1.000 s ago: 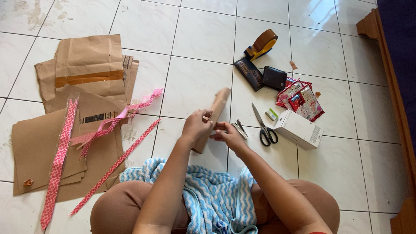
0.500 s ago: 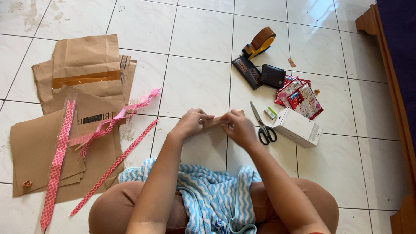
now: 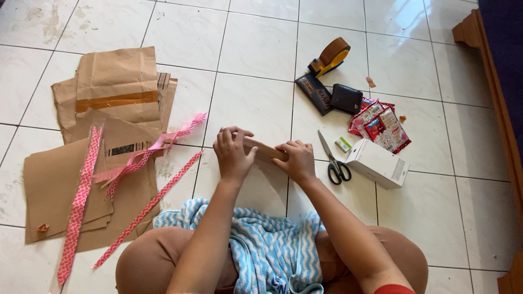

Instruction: The person sits on the floor and wraps a black box in brown kraft paper, folding the paper around it. They take brown tape from a dispenser, cut pieces with scissors, and press the tape onto the paper to secure the wrap.

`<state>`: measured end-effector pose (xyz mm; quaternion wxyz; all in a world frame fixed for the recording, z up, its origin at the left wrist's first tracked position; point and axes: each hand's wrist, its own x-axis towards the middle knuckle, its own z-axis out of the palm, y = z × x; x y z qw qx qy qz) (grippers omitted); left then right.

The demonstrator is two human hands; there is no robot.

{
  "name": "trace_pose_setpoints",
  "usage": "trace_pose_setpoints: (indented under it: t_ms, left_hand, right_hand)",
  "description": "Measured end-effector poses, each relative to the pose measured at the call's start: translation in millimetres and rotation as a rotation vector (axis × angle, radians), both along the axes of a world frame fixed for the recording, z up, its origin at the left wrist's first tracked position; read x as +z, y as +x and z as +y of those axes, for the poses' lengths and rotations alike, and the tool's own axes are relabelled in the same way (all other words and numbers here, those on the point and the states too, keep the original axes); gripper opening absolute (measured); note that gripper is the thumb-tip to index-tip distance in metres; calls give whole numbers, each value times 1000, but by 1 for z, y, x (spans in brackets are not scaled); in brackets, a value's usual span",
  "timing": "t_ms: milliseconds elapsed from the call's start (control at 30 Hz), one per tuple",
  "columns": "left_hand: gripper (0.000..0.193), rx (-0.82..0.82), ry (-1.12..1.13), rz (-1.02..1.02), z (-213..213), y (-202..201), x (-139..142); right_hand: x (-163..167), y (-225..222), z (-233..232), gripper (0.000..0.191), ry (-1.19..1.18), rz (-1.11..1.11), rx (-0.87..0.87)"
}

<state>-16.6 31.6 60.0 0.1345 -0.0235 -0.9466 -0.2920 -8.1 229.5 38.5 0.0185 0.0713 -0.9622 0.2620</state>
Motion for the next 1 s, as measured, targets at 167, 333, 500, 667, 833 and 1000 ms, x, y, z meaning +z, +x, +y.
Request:
trace_pose_setpoints:
  t_ms: [167,333,500,667,833,1000]
  left_hand:
    - [71,300,616,-179,29,18,-61]
    - [59,250,856,-199,38,18,-120]
    - [59,140,830,-149,16,12,-115]
    - [43,147,656,-220,9,24,-78]
    - [32,137,663,-286,15,27,-67]
    - [50,231,1146,-427,14,25,-79]
  right_hand:
    - [-7,13,-29,27,-263,15,-125]
    - [-18,19,-37,30,-234,-112,-142]
    - [-42,14,-34,35,-460,-338,-54]
    - [-61,9,-24,31,-931,-552,-101]
    - [-66,6,-13,31,-1021,-587,-100]
    - [-69,7,-9,38,-1144,-614,-101]
